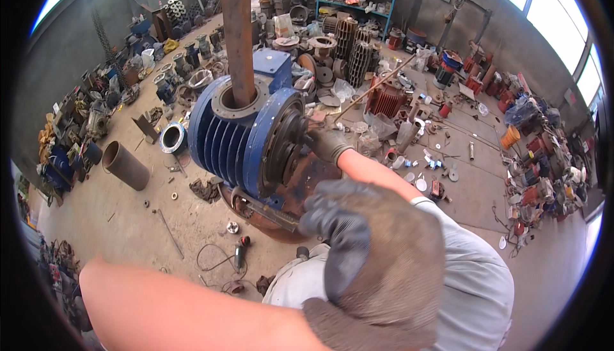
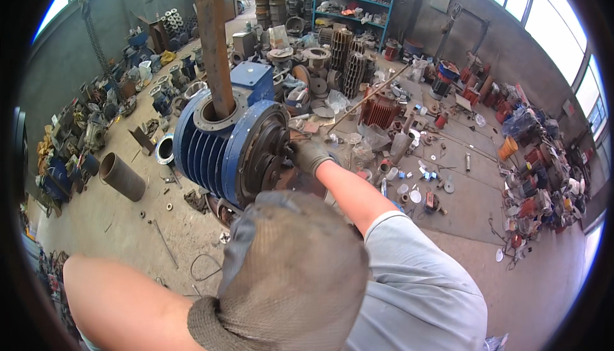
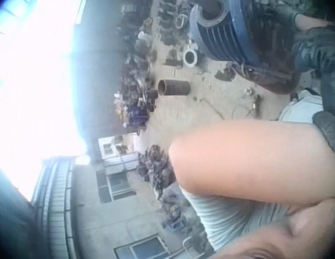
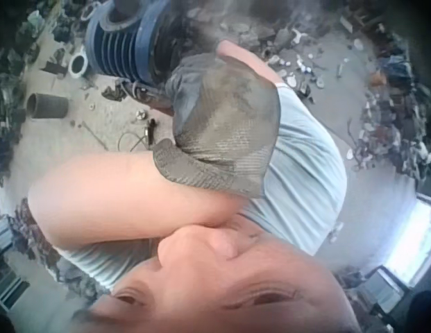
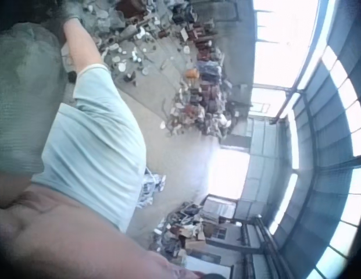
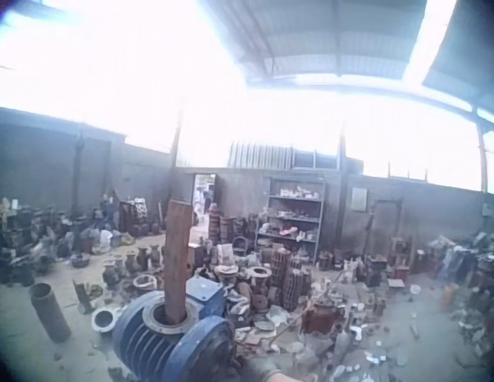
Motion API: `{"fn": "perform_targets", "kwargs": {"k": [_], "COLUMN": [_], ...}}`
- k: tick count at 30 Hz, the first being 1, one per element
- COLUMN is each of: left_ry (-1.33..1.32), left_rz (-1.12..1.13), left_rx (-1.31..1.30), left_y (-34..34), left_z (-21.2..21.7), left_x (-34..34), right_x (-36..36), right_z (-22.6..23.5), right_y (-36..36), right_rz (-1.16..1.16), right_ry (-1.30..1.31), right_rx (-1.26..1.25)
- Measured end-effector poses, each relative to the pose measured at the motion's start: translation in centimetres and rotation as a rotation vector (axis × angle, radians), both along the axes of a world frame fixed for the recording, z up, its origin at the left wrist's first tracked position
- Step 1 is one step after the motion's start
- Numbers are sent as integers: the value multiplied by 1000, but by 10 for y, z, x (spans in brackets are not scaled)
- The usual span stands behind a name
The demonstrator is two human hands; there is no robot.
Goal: The person uses a hammer and a metal punch to repeatedly strike a component on the shaft of a blue electric motor. They rotate the motor to access different areas and continue striking the same region throughout the clip.
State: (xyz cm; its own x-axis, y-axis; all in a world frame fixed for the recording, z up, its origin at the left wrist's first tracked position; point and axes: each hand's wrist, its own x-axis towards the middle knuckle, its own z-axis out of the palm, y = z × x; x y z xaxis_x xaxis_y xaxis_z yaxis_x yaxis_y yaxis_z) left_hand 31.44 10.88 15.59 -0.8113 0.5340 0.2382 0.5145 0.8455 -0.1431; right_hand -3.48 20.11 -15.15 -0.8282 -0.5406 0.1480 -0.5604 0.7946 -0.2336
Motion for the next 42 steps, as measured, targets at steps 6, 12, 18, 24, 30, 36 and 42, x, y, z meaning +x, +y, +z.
{"fn": "perform_targets", "kwargs": {"k": [6, 12, 18, 24, 30, 36, 42], "left_ry": [-74, -149, -231, -214, -66, -84, 11], "left_rz": [121, 323, 398, 352, 452, 389, 413], "left_rx": [-7, 742, 1758, 1840, 1823, 1826, 1789], "left_y": [-27, -120, -138, -124, -126, -112, -124], "left_z": [-5, -136, -215, -229, -239, -232, -245], "left_x": [-7, -85, -115, -161, -168, -177, -173], "right_x": [11, 12, -4, -50, -45, -82, -38], "right_z": [2, 16, -3, -32, 10, -41, 16], "right_y": [-6, 3, -4, 13, 6, 10, -32], "right_rz": [-64, -24, -6, 263, 29, 405, 170], "right_ry": [51, -194, -2, -242, -1053, -14, -36], "right_rx": [-159, -131, -37, -194, -354, 214, 313]}}
